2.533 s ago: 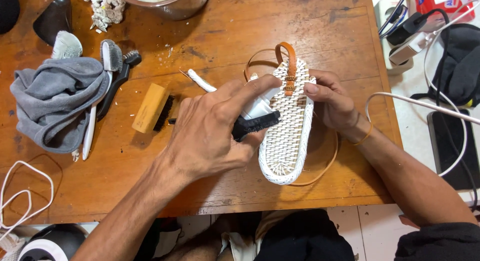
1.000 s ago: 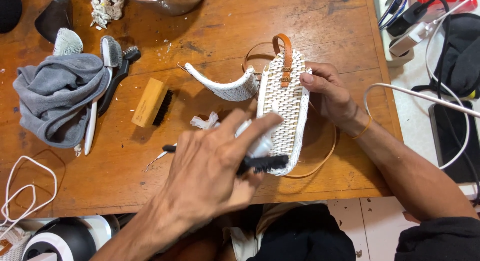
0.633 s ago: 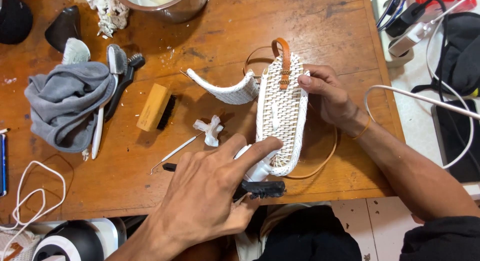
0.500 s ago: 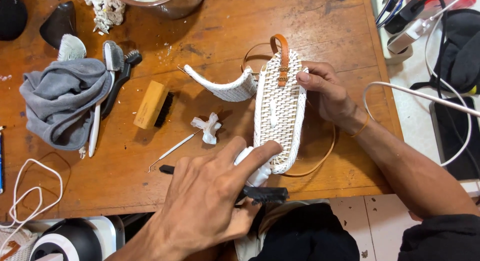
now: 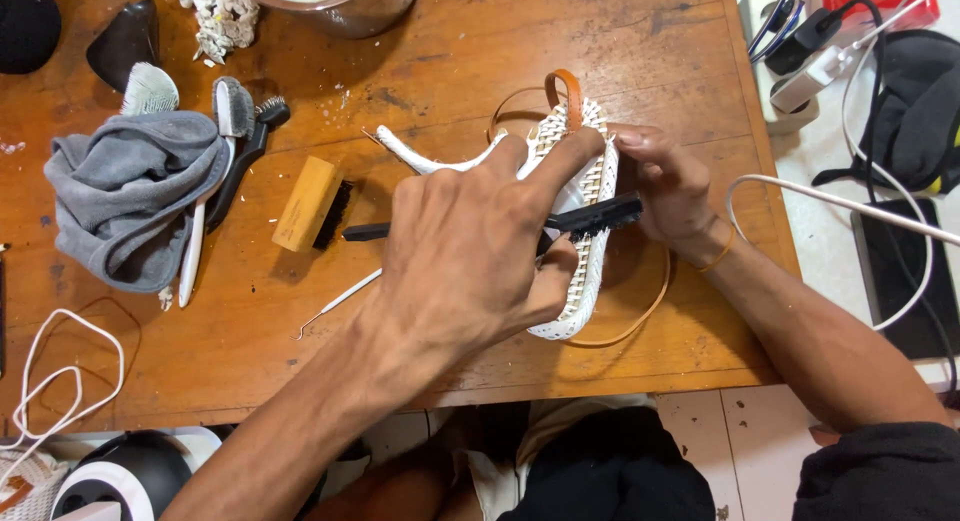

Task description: Brushing the exterior and interior edges of a woven bag with a small brush to apply or spread a substance.

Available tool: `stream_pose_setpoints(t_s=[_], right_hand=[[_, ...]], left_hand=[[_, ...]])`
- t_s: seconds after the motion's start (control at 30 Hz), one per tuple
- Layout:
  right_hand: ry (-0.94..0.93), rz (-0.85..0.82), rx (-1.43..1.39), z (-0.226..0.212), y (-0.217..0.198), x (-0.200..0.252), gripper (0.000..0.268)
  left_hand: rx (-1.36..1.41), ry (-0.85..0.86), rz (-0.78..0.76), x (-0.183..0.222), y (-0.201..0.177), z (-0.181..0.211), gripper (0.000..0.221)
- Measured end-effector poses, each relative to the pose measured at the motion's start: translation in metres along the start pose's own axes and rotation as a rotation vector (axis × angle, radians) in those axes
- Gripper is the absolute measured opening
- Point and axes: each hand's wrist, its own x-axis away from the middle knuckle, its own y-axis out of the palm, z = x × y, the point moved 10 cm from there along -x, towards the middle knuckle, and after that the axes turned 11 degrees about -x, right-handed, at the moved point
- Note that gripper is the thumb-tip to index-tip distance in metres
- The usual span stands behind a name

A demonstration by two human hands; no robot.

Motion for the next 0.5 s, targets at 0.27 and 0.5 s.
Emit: stream_pose_setpoints(t_s=[0.27,0.5], right_hand=[[-0.728,-0.599,0.588,-0.061,0.086,0.032,0.039],[0.182,-0.376,-0.001,-0.045,0.129,0.008,0.043]], left_hand=[[-0.054,0.016,-0.094,0.035,-0.002,0.013,0.076],[0.053,-0.012,-0.129,0.038,0.0,0.002,0.072]])
